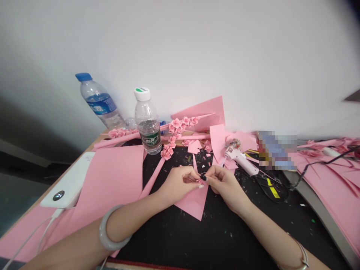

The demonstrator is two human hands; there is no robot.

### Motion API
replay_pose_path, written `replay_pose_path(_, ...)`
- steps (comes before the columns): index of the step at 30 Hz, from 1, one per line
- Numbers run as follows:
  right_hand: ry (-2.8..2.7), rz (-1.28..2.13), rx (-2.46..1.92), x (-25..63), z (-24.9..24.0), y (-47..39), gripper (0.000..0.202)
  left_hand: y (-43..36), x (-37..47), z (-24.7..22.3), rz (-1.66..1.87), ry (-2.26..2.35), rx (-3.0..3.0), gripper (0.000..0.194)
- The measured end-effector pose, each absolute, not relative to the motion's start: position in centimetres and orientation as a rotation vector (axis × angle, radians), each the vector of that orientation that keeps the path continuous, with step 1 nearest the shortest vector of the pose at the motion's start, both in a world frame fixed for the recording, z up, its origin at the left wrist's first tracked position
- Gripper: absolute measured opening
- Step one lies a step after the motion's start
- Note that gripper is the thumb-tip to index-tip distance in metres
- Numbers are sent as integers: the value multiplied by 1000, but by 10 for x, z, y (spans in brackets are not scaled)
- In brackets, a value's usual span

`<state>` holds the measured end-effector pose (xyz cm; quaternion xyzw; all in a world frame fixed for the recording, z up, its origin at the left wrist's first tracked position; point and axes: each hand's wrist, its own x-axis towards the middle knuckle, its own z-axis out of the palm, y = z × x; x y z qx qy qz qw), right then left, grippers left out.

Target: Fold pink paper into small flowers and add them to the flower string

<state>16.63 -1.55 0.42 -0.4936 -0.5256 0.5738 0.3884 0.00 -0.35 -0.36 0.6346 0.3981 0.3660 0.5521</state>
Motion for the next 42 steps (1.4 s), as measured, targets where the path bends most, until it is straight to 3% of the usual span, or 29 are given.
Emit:
replay_pose_path(10, -1007, 1927, -1155, 174, 0, -13, 27, -4, -1, -7, 841, 898, 1665, 5)
replay_pose_path(20, -925, 1966, -1141, 175, -2, -11, 25, -3, -1, -5, 845, 885, 1621, 5)
replay_pose_path(29, -1018, 1674, -1042, 170, 11, -14, 20, 3, 0, -5, 841, 792, 1096, 26)
replay_pose_path(32, -1173, 1471, -1083, 173, 15, -16, 17, 6, -1, -7, 871, 761, 995, 29)
replay_pose_path(35, -1456, 909, -1292, 179, 15, -13, 11, 8, -2, -9, 934, 762, 981, 31)
replay_pose_path(38, -1678, 222, -1503, 189, 12, -4, 24, 9, -3, -8, 977, 782, 1020, 28)
replay_pose_path(42, -1750, -341, -1882, 207, 5, 11, 41, 11, -4, -7, 998, 829, 1055, 26)
